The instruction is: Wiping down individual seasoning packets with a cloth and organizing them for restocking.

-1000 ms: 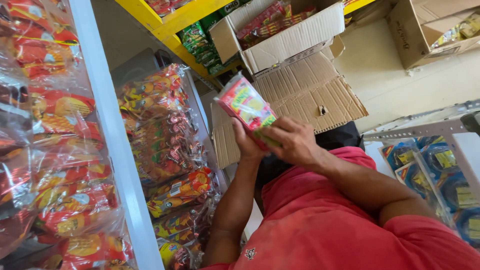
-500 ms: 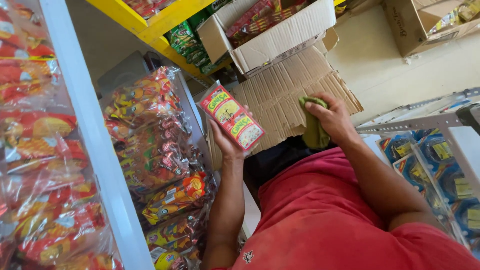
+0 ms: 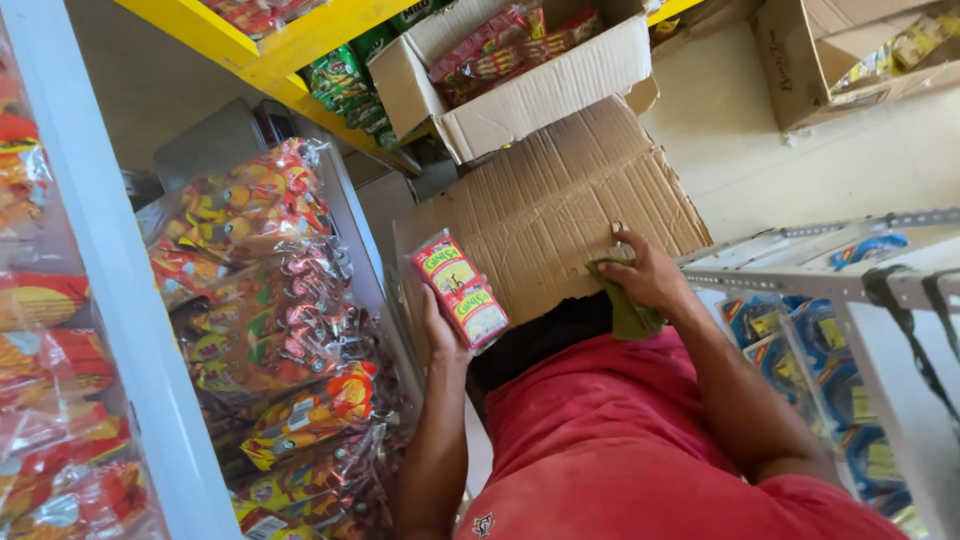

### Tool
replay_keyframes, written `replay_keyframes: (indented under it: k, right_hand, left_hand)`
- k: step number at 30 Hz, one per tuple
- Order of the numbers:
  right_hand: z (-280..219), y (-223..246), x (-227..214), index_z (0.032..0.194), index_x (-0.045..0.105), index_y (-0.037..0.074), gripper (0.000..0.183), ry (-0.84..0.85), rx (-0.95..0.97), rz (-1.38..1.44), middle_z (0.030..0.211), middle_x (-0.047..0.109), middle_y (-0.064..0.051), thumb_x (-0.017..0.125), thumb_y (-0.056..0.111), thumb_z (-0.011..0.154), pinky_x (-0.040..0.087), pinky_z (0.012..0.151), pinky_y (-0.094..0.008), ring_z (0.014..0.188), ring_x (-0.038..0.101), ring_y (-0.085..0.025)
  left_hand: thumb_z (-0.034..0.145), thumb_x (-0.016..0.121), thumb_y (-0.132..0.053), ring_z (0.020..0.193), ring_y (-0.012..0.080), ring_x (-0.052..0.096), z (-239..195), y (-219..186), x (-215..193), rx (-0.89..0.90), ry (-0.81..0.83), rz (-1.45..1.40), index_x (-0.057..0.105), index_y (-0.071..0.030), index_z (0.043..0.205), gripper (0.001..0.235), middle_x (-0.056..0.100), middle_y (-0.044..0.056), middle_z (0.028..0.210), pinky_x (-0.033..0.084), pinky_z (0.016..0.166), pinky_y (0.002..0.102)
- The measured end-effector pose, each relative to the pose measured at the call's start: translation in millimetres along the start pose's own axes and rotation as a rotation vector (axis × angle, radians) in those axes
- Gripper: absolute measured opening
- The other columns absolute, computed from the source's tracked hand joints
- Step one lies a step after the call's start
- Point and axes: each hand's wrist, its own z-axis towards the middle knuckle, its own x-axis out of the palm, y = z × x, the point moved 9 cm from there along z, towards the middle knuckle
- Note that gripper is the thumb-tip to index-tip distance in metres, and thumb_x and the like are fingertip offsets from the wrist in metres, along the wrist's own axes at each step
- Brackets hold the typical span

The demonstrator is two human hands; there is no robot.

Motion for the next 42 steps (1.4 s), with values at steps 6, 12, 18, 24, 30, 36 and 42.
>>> replay_keyframes:
  k: [6, 12, 18, 24, 30, 36, 42]
  right_hand:
    - [-10.7, -34.2, -38.4, 0.147, 0.056, 0.035, 0.068, 0.022, 0.077, -0.112, 0.131, 0.065, -0.030, 0.072, 0.052, 0.083, 0.043, 0.112, -0.055, 0.129, 0.056, -0.047]
    - [-22.2, -69.3, -56.6, 0.142, 0.063, 0.030, 0.061, 0.037, 0.068, -0.168, 0.124, 0.069, -0.031, 0.070, 0.050, 0.084, 0.047, 0.107, -0.056, 0.125, 0.059, -0.048]
    - [-13.5, -70.6, -51.1, 0.141, 0.064, 0.032, 0.060, 0.010, 0.017, -0.141, 0.126, 0.069, -0.029, 0.069, 0.052, 0.085, 0.047, 0.108, -0.055, 0.124, 0.060, -0.048]
    - [-11.1, -56.7, -52.1, 0.141, 0.065, 0.031, 0.062, -0.041, 0.027, -0.161, 0.127, 0.070, -0.024, 0.070, 0.055, 0.084, 0.047, 0.109, -0.053, 0.125, 0.061, -0.044]
    - [-19.9, -68.2, -59.0, 0.136, 0.069, 0.032, 0.058, -0.067, 0.089, -0.229, 0.126, 0.073, -0.020, 0.068, 0.058, 0.085, 0.048, 0.109, -0.051, 0.125, 0.062, -0.042]
    - [-22.6, -62.3, -65.9, 0.138, 0.069, 0.026, 0.059, -0.090, 0.081, -0.263, 0.127, 0.072, -0.023, 0.068, 0.055, 0.086, 0.047, 0.109, -0.054, 0.125, 0.061, -0.045]
    - [-25.4, -44.2, -63.9, 0.145, 0.062, 0.026, 0.067, -0.091, 0.088, -0.289, 0.133, 0.068, -0.024, 0.066, 0.056, 0.086, 0.044, 0.113, -0.055, 0.130, 0.058, -0.046]
  left_hand:
    - [0.091, 0.060, -0.066, 0.124, 0.0369, 0.059, -40.1, 42.9, 8.9, -0.055, 0.002, 0.062, 0.056, -0.012, 0.140, 0.073, 0.061, 0.018, 0.131, 0.049, 0.105, 0.053]
    - [0.090, 0.061, -0.065, 0.122, 0.0376, 0.061, -52.6, 59.7, 15.0, -0.025, 0.017, 0.046, 0.057, -0.013, 0.139, 0.072, 0.063, 0.019, 0.130, 0.051, 0.102, 0.053]
    - [0.089, 0.062, -0.064, 0.126, 0.0387, 0.058, -49.2, 43.8, 26.7, 0.041, -0.005, -0.005, 0.057, -0.015, 0.140, 0.070, 0.061, 0.018, 0.134, 0.048, 0.106, 0.055]
    - [0.090, 0.064, -0.062, 0.125, 0.0375, 0.060, -32.6, 34.6, 37.9, 0.050, 0.015, -0.040, 0.059, -0.017, 0.137, 0.066, 0.063, 0.017, 0.132, 0.049, 0.105, 0.054]
    - [0.090, 0.064, -0.064, 0.125, 0.0350, 0.060, -19.5, 47.5, 31.8, -0.009, 0.030, -0.109, 0.059, -0.016, 0.136, 0.067, 0.063, 0.015, 0.130, 0.048, 0.107, 0.052]
    - [0.090, 0.062, -0.066, 0.125, 0.0326, 0.060, -14.5, 61.2, 49.5, -0.053, 0.074, -0.094, 0.058, -0.017, 0.135, 0.067, 0.062, 0.014, 0.130, 0.048, 0.108, 0.050]
    - [0.089, 0.066, -0.065, 0.120, 0.0319, 0.063, 3.8, 78.8, 67.1, -0.084, 0.117, -0.049, 0.060, -0.015, 0.134, 0.068, 0.065, 0.015, 0.126, 0.050, 0.105, 0.048]
